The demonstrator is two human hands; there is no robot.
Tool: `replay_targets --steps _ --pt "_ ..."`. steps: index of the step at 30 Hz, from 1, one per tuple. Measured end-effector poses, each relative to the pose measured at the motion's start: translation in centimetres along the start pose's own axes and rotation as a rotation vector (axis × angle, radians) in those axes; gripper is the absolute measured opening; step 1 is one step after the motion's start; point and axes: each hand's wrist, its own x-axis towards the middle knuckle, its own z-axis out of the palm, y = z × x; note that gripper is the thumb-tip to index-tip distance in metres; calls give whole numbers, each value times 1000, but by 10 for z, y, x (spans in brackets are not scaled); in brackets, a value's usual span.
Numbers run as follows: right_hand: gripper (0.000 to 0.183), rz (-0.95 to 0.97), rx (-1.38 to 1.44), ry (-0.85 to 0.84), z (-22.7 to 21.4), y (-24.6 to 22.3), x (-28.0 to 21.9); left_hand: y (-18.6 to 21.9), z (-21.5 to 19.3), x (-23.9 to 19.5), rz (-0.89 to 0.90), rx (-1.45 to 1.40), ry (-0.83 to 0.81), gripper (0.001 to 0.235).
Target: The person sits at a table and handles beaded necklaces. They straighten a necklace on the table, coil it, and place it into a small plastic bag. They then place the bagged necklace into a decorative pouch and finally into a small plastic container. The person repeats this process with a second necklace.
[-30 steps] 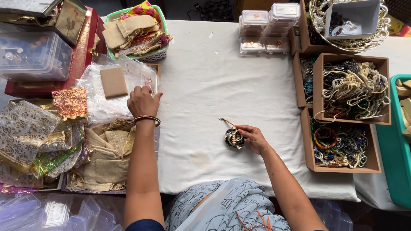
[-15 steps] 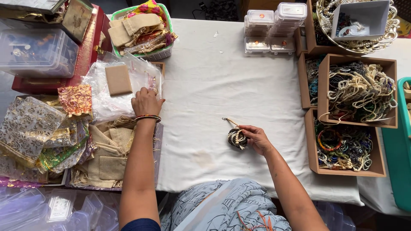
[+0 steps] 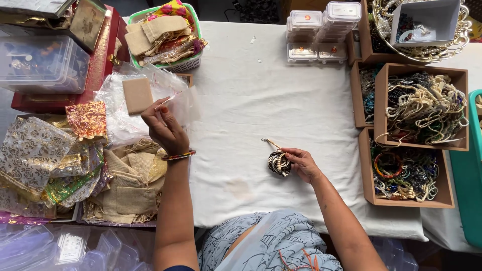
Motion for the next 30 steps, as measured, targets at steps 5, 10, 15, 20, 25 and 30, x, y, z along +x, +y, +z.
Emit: replay_targets --steps 5,10,15,20,25,30 --pt "28 -48 26 68 16 -9 4 48 44 -28 -655 -893 -416 61" --pt "24 -109 144 75 41 -26 13 52 98 -94 -969 -813 -566 70" --pt "21 -201 164 84 60 -40 20 45 127 -121 -773 -233 -658 38" --pt "24 -371 170 307 42 -37 41 -21 141 -156 -710 134 -652 50" --pt "25 -611 97 421 30 -37 39 -18 123 -152 -567 420 -675 59" --pt "26 -302 -163 34 46 -34 36 3 122 -156 56 488 -479 36"
